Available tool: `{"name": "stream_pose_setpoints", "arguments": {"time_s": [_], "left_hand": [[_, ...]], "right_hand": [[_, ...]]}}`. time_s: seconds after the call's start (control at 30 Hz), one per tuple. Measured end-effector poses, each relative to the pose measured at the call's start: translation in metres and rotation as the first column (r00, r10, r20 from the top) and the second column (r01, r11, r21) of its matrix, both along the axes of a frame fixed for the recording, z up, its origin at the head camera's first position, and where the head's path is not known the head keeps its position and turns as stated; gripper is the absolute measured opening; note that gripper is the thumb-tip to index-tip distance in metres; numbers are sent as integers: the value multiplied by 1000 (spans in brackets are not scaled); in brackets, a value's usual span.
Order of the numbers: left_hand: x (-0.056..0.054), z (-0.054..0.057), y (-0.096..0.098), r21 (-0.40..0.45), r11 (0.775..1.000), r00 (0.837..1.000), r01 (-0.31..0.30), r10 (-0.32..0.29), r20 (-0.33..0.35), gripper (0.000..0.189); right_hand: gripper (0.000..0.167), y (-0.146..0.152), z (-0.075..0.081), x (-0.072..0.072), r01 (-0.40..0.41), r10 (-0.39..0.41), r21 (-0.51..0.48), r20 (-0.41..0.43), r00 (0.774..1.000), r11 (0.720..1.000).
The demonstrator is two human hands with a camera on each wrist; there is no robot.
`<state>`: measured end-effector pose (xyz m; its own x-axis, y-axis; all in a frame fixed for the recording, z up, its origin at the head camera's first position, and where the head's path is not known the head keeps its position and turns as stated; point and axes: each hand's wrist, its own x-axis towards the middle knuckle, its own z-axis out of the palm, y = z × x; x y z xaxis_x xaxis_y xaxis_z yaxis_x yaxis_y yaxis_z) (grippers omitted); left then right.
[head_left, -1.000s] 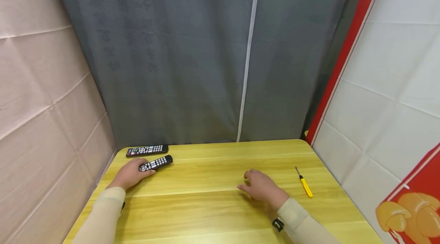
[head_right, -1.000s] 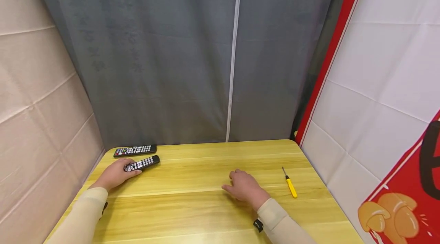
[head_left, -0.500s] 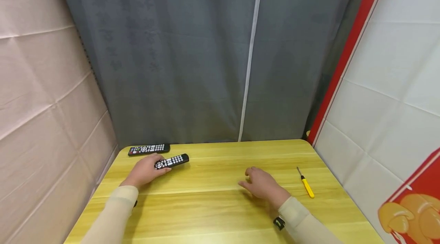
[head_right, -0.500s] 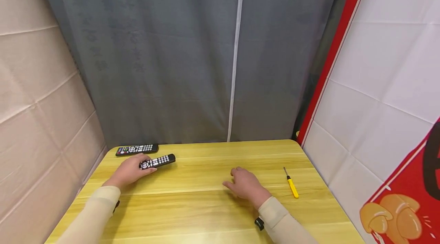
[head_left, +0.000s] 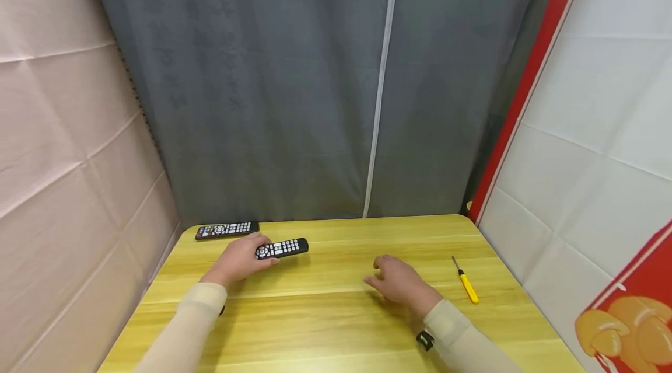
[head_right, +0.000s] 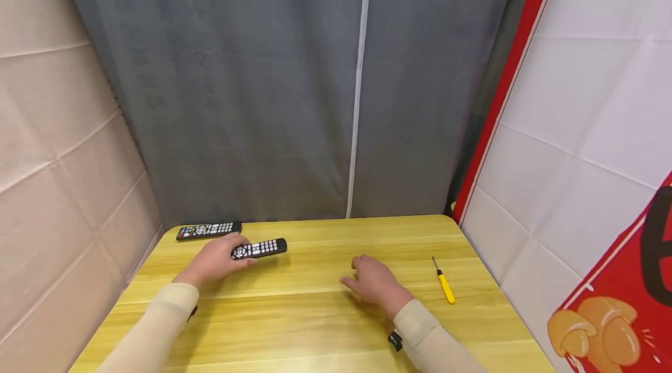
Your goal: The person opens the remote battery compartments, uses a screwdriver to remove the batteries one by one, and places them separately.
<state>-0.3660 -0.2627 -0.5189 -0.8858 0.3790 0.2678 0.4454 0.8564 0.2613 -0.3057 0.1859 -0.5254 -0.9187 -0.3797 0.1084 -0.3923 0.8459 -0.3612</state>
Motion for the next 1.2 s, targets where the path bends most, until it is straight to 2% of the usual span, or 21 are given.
{"name": "stream_pose_setpoints", "arguments": {"time_s": [0.23,0.4,0.6,0.8,0.93,1.03,1.2], "left_hand": [[4,15,18,-50,996,996,71,-74,-55,57],[5,21,32,-76,993,993,92,-97,-73,53],[7,22,49,-81,986,983,145,-153,-103,53],[13,22,68,-91,972,959,218,-230,-165,51],[15,21,80,-91,965,946,247,-260,-192,50],[16,19,87,-104,961,942,255,-271,-197,49],[19,21,97,-86,962,944,261,-272,-185,47]], "right_hand": [[47,-1,2,-3,6,-6,1,-6,1000,1000],[46,-3,7,-3,-5,5,-18,-5,1000,1000],[48,-4,9,-4,-12,12,-20,-15,1000,1000],[55,-4,9,-6,-33,31,-40,-34,999,999],[56,-8,12,-7,-41,38,-59,-57,998,997],[56,-11,14,-7,-54,48,-67,-76,996,996],[60,-13,16,-10,-64,58,-69,-87,995,996]]}}
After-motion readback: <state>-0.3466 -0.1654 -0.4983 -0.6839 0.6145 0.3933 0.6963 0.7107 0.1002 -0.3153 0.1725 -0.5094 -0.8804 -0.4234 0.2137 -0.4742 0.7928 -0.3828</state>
